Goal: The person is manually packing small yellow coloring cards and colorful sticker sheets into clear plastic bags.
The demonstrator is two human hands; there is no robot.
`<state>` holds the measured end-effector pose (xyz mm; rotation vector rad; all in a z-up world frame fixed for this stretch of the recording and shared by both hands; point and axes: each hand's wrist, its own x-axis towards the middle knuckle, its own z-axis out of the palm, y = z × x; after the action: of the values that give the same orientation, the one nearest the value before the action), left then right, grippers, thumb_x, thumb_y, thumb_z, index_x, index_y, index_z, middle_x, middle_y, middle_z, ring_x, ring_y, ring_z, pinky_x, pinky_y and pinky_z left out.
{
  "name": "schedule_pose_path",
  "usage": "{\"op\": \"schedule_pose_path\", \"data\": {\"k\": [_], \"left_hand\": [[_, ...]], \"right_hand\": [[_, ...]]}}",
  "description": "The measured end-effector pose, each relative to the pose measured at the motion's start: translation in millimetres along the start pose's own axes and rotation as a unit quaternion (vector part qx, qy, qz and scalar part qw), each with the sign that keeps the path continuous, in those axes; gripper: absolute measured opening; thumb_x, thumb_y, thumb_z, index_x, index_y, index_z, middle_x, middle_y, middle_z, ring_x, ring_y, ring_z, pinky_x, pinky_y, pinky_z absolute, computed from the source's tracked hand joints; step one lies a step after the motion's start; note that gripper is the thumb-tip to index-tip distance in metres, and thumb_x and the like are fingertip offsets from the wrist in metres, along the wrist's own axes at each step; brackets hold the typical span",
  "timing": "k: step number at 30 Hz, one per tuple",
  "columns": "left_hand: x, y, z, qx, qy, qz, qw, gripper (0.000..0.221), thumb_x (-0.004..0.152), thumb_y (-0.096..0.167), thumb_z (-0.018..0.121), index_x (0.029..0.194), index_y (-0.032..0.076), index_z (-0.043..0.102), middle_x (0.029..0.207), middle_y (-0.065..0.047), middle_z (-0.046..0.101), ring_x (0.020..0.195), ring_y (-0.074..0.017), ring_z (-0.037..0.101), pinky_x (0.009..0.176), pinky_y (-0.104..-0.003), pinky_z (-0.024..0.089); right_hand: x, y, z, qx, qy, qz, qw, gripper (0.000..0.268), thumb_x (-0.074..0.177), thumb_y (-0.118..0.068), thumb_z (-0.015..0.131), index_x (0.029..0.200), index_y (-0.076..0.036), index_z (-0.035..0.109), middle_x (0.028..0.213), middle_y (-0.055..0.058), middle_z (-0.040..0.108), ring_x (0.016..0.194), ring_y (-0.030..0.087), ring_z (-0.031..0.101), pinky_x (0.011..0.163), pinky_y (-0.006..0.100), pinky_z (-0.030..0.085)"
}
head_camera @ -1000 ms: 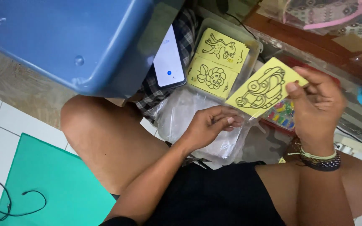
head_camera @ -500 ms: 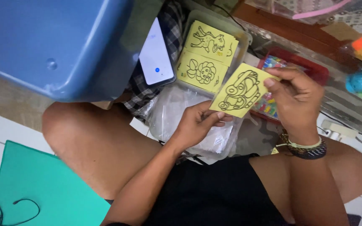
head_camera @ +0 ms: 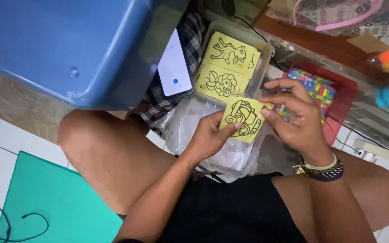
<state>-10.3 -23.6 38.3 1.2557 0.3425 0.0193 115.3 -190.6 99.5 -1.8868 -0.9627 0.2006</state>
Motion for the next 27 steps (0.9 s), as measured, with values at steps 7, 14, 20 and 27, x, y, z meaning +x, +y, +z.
{"op": "schedule_pose_path", "data": {"k": [7,14,20,27], "left_hand": [[-4,4,-2,0.003,0.015,-0.001,1.000,0.014,0.092,0.007,0.073,0.104,0.001,0.076,0.072,-0.011,0.072,0.074,-0.0118,0.060,0.070,-0.029,0.054],[0,-6,-4,0.017,0.023,0.009,1.000,0.019,0.092,0.008,0.074,0.110,0.006,0.078,0.077,-0.012,0.074,0.075,-0.0113,0.062,0.070,-0.028,0.054],[0,-4,-4,0.023,0.021,-0.007,0.999,0.020,0.091,0.010,0.075,0.110,0.009,0.079,0.073,-0.010,0.072,0.073,-0.0119,0.059,0.069,-0.028,0.053],[3,-10,-5,0.051,0.026,-0.018,0.998,0.020,0.090,0.011,0.076,0.110,0.012,0.080,0.070,-0.007,0.071,0.070,-0.0097,0.058,0.065,-0.027,0.052]], "right_hand": [[-3,-3,7,0.049,-0.096,0.040,0.993,0.019,0.083,-0.002,0.080,0.102,-0.003,0.079,0.116,0.021,0.070,0.097,0.031,0.070,0.081,0.043,0.055],[-6,3,8,0.042,-0.121,0.066,0.990,0.021,0.081,-0.004,0.083,0.102,-0.004,0.079,0.099,0.019,0.071,0.073,0.023,0.066,0.056,0.032,0.051],[-3,6,-2,0.042,-0.109,0.065,0.991,0.024,0.084,-0.004,0.079,0.108,0.000,0.077,0.099,0.020,0.073,0.083,0.030,0.070,0.069,0.039,0.053],[-6,7,6,-0.002,-0.092,0.036,0.995,0.020,0.085,-0.005,0.081,0.104,-0.004,0.078,0.097,0.016,0.073,0.084,0.030,0.070,0.073,0.040,0.054]]}}
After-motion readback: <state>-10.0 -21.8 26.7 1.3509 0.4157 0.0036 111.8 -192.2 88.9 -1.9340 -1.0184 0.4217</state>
